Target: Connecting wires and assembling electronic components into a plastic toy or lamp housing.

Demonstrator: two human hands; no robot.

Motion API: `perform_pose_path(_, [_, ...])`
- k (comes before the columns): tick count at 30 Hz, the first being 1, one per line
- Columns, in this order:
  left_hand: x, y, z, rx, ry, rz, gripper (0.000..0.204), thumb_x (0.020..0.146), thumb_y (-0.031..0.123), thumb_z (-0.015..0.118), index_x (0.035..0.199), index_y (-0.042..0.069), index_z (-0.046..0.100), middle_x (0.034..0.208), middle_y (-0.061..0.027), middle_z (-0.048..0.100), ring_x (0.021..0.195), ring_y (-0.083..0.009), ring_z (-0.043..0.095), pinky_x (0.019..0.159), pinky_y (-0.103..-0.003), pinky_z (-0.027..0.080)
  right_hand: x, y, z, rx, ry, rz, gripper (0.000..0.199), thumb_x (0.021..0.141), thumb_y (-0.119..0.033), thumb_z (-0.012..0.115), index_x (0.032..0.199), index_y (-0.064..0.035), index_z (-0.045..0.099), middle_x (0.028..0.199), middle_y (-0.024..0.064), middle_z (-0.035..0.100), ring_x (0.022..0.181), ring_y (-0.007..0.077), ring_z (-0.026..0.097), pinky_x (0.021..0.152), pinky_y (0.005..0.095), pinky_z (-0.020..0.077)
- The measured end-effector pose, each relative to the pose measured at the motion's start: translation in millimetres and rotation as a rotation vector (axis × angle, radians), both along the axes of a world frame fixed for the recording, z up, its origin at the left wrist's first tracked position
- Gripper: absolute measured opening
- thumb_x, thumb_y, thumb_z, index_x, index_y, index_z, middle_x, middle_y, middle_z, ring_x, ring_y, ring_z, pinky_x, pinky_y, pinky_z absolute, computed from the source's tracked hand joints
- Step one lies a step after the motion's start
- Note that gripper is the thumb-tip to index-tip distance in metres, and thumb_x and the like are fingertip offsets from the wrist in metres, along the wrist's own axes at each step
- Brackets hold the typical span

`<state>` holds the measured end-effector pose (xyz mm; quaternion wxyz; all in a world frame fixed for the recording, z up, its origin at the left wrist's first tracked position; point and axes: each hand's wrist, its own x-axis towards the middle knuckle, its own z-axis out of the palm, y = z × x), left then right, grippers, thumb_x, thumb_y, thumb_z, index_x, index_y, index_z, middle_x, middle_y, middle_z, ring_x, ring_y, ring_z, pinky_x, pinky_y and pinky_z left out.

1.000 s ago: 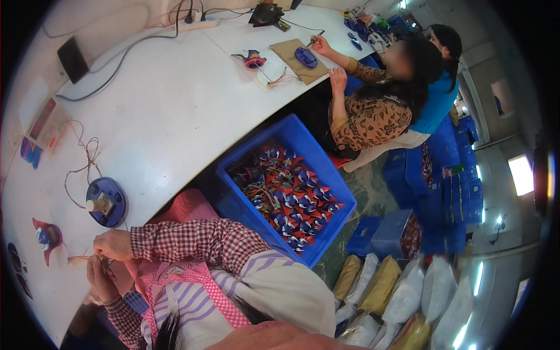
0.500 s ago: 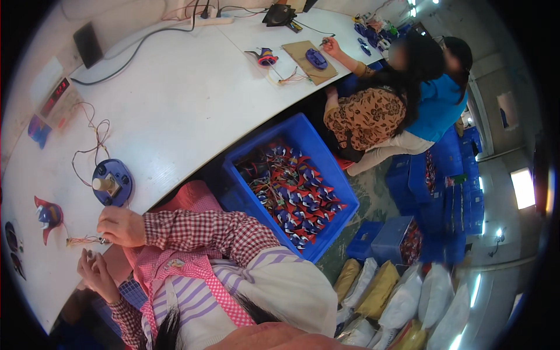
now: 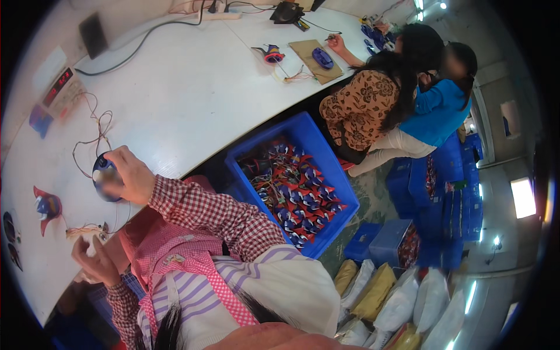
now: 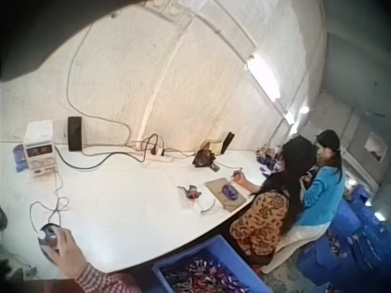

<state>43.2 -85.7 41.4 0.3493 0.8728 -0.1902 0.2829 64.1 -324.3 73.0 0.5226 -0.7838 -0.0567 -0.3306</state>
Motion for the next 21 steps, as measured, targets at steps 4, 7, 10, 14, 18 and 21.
perform_pose_path(4, [13,-39,9,-0.124,0.274,-0.294,0.064,0.079,0.009,0.064,0.134,-0.001,0.033,0.128,-0.0196,0.041,0.114,-0.0304,0.044,0.098,-0.036,0.036,16,9,-11,-0.045,0.1,0.085,0.045,0.067,-0.016,0.074,0.103,-0.0034,0.051,0.1,0.0105,0.049,0.077,0.0245,0.054,0.069,0.0316,0.047])
perform_pose_path(7, [29,-67,9,-0.079,0.22,-0.346,0.075,0.076,0.011,0.068,0.138,-0.001,0.027,0.133,-0.0206,0.038,0.12,-0.032,0.04,0.101,-0.038,0.033,22,13,-16,-0.118,0.131,0.074,0.039,0.067,-0.019,0.073,0.098,-0.0024,0.055,0.094,0.0118,0.051,0.075,0.0269,0.055,0.069,0.033,0.0471])
perform_pose_path(10, [43,-80,3,-0.046,0.205,-0.346,0.082,0.073,0.013,0.071,0.139,-0.001,0.024,0.135,-0.021,0.035,0.123,-0.0325,0.037,0.101,-0.039,0.032,29,14,-19,-0.186,0.142,0.059,0.036,0.068,-0.021,0.072,0.094,-0.0024,0.057,0.091,0.0123,0.052,0.074,0.0278,0.055,0.068,0.0336,0.0474])
perform_pose_path(14, [53,-83,-8,-0.04,0.285,-0.374,0.088,0.071,0.013,0.072,0.141,-0.001,0.02,0.141,-0.021,0.028,0.128,-0.034,0.032,0.105,-0.039,0.029,35,16,-23,-0.316,0.138,0.042,0.031,0.07,-0.024,0.07,0.09,-0.0032,0.058,0.088,0.0124,0.054,0.07,0.028,0.056,0.065,0.0339,0.048])
perform_pose_path(18, [60,-84,-17,-0.103,0.418,-0.449,0.088,0.071,0.014,0.072,0.14,-0.002,0.02,0.141,-0.0211,0.028,0.129,-0.0345,0.031,0.105,-0.038,0.029,39,20,-25,-0.362,0.232,-0.008,0.029,0.071,-0.023,0.068,0.088,-0.0023,0.058,0.085,0.0134,0.055,0.066,0.0292,0.055,0.063,0.0348,0.0478])
perform_pose_path(21, [61,-87,-22,-0.125,0.398,-0.453,0.086,0.071,0.013,0.072,0.14,-0.002,0.021,0.14,-0.021,0.029,0.127,-0.0342,0.034,0.104,-0.037,0.03,37,23,-29,-0.383,0.167,-0.03,0.028,0.07,-0.022,0.067,0.086,-0.002,0.057,0.084,0.0135,0.054,0.065,0.0296,0.055,0.063,0.0346,0.0478])
